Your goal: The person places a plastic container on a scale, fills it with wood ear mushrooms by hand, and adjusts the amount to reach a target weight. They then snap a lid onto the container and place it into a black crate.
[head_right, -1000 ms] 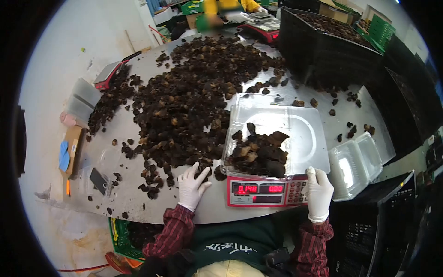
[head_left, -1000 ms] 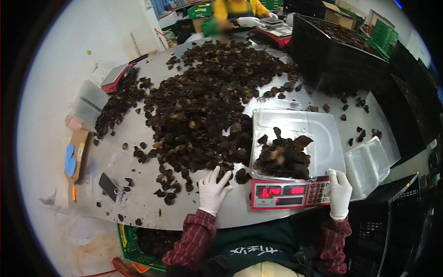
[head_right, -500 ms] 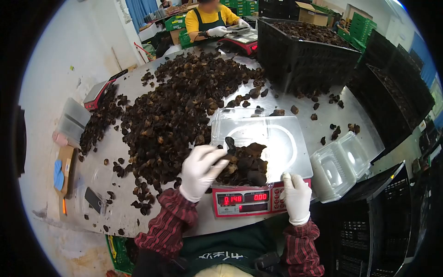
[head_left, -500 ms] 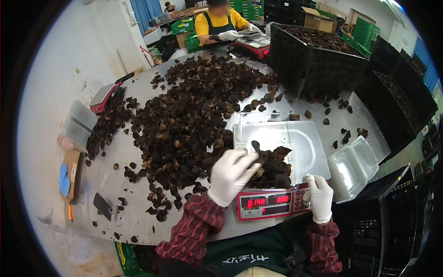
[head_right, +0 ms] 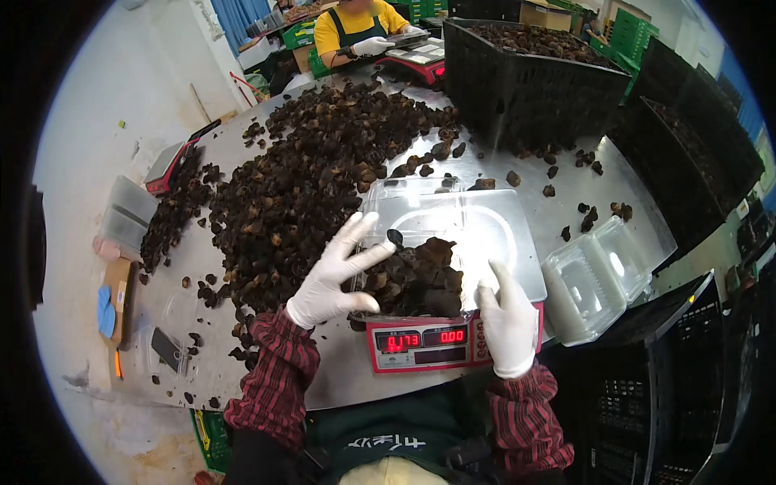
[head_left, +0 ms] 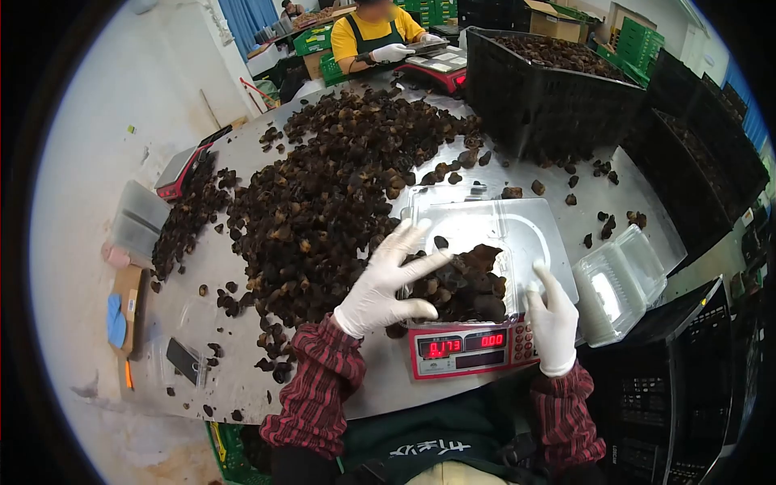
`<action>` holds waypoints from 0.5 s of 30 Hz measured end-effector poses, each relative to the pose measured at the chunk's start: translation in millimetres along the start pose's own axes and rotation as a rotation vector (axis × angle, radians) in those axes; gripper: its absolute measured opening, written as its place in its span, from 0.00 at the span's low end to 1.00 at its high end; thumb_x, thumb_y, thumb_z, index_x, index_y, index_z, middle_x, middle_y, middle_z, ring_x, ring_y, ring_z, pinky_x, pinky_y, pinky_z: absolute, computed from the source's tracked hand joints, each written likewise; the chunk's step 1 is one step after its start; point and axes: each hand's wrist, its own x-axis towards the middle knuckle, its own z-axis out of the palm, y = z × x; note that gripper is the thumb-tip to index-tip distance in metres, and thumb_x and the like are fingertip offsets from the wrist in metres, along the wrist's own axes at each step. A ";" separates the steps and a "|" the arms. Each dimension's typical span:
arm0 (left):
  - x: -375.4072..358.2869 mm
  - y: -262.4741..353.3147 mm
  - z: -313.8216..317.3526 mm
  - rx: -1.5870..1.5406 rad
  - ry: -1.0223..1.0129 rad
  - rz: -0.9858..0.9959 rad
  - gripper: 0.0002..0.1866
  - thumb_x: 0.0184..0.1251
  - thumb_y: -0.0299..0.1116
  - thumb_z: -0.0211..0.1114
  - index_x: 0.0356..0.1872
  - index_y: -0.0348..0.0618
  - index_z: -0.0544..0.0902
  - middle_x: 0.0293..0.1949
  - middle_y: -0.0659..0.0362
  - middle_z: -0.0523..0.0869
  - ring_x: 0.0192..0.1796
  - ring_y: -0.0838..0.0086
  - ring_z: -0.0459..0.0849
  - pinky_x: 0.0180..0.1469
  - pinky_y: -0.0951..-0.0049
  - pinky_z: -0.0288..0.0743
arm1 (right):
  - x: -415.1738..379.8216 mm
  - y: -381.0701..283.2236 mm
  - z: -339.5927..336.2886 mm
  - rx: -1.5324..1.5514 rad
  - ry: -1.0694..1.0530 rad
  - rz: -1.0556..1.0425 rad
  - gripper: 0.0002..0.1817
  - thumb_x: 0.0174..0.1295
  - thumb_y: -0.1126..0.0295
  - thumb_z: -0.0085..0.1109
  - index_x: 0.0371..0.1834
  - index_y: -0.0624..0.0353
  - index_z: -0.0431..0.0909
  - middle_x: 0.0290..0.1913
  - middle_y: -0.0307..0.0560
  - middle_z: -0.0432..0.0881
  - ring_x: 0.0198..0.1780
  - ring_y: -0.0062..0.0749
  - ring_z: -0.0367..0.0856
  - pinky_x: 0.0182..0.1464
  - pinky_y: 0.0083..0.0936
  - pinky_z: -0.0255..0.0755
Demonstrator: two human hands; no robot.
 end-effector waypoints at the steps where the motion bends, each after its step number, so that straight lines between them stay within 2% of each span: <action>1: 4.4 2.8 2.4 0.107 -0.083 0.064 0.40 0.46 0.61 0.70 0.62 0.57 0.76 0.74 0.49 0.56 0.76 0.47 0.47 0.73 0.50 0.44 | 8.3 -5.4 3.1 0.001 -0.003 0.000 0.16 0.64 0.70 0.60 0.53 0.63 0.78 0.27 0.42 0.79 0.23 0.22 0.76 0.26 0.21 0.68; 3: 15.9 7.5 12.6 0.197 -0.213 0.122 0.38 0.47 0.59 0.70 0.63 0.59 0.75 0.73 0.48 0.57 0.75 0.46 0.50 0.73 0.50 0.47 | 24.7 -18.3 9.0 -0.174 -0.081 -0.345 0.21 0.60 0.71 0.62 0.58 0.60 0.76 0.28 0.49 0.78 0.29 0.36 0.78 0.31 0.29 0.72; 4: 21.4 7.8 19.6 0.184 -0.263 0.140 0.37 0.48 0.57 0.70 0.63 0.59 0.75 0.72 0.48 0.59 0.74 0.47 0.52 0.73 0.50 0.48 | 28.1 -14.0 16.3 -0.168 -0.084 -0.350 0.21 0.60 0.71 0.62 0.58 0.60 0.76 0.28 0.49 0.78 0.29 0.36 0.78 0.31 0.29 0.72; 5: 23.4 -1.2 33.4 0.106 -0.209 0.187 0.33 0.52 0.53 0.69 0.61 0.58 0.77 0.67 0.48 0.67 0.71 0.50 0.61 0.69 0.53 0.56 | 31.3 -3.9 27.7 -0.224 -0.130 -0.432 0.22 0.59 0.71 0.62 0.58 0.58 0.76 0.28 0.51 0.77 0.29 0.41 0.78 0.32 0.32 0.72; 6: 25.8 -0.1 42.8 0.116 -0.217 0.107 0.29 0.54 0.51 0.68 0.58 0.57 0.78 0.61 0.50 0.73 0.66 0.55 0.68 0.65 0.56 0.63 | 34.4 2.1 34.0 -0.278 -0.174 -0.516 0.22 0.57 0.72 0.62 0.57 0.57 0.77 0.27 0.53 0.77 0.30 0.46 0.77 0.33 0.35 0.72; 8: 26.9 7.2 50.3 0.219 -0.180 0.067 0.28 0.55 0.52 0.66 0.57 0.57 0.78 0.58 0.51 0.75 0.63 0.58 0.70 0.63 0.57 0.64 | 38.5 8.8 31.5 -0.357 -0.215 -0.498 0.21 0.57 0.73 0.61 0.56 0.57 0.78 0.28 0.52 0.78 0.31 0.46 0.78 0.34 0.36 0.72; 10: 23.7 11.3 48.1 0.259 -0.122 0.134 0.29 0.56 0.54 0.64 0.60 0.60 0.77 0.63 0.51 0.71 0.66 0.56 0.67 0.66 0.57 0.60 | 38.8 8.2 29.3 -0.334 -0.266 -0.424 0.19 0.60 0.73 0.57 0.55 0.60 0.77 0.34 0.55 0.81 0.35 0.48 0.81 0.38 0.39 0.75; 11: 21.8 11.4 43.7 0.192 -0.086 0.169 0.29 0.57 0.53 0.65 0.61 0.60 0.77 0.65 0.50 0.70 0.67 0.56 0.66 0.67 0.56 0.59 | 37.1 5.7 28.6 -0.330 -0.270 -0.431 0.19 0.60 0.73 0.57 0.55 0.60 0.77 0.34 0.55 0.81 0.35 0.48 0.81 0.38 0.39 0.75; 12: 21.5 16.1 34.1 0.123 -0.049 0.207 0.29 0.57 0.52 0.65 0.61 0.59 0.77 0.66 0.50 0.69 0.68 0.55 0.65 0.68 0.56 0.57 | 35.6 2.8 26.3 -0.287 -0.188 -0.367 0.18 0.60 0.74 0.57 0.54 0.61 0.77 0.34 0.55 0.81 0.34 0.47 0.81 0.38 0.37 0.75; 14: 9.8 16.9 20.9 -0.082 0.064 0.127 0.28 0.57 0.50 0.67 0.59 0.53 0.79 0.66 0.50 0.68 0.69 0.54 0.63 0.69 0.57 0.55 | 30.7 3.9 21.3 -0.247 -0.107 -0.302 0.17 0.61 0.74 0.57 0.54 0.62 0.77 0.34 0.54 0.81 0.33 0.46 0.80 0.37 0.36 0.75; 15: -0.7 13.6 16.4 -0.102 0.169 0.070 0.24 0.58 0.45 0.68 0.55 0.46 0.81 0.66 0.51 0.69 0.68 0.57 0.65 0.69 0.59 0.58 | 27.0 8.3 16.9 -0.201 0.002 -0.220 0.16 0.62 0.73 0.57 0.53 0.62 0.78 0.32 0.53 0.81 0.31 0.40 0.80 0.35 0.32 0.74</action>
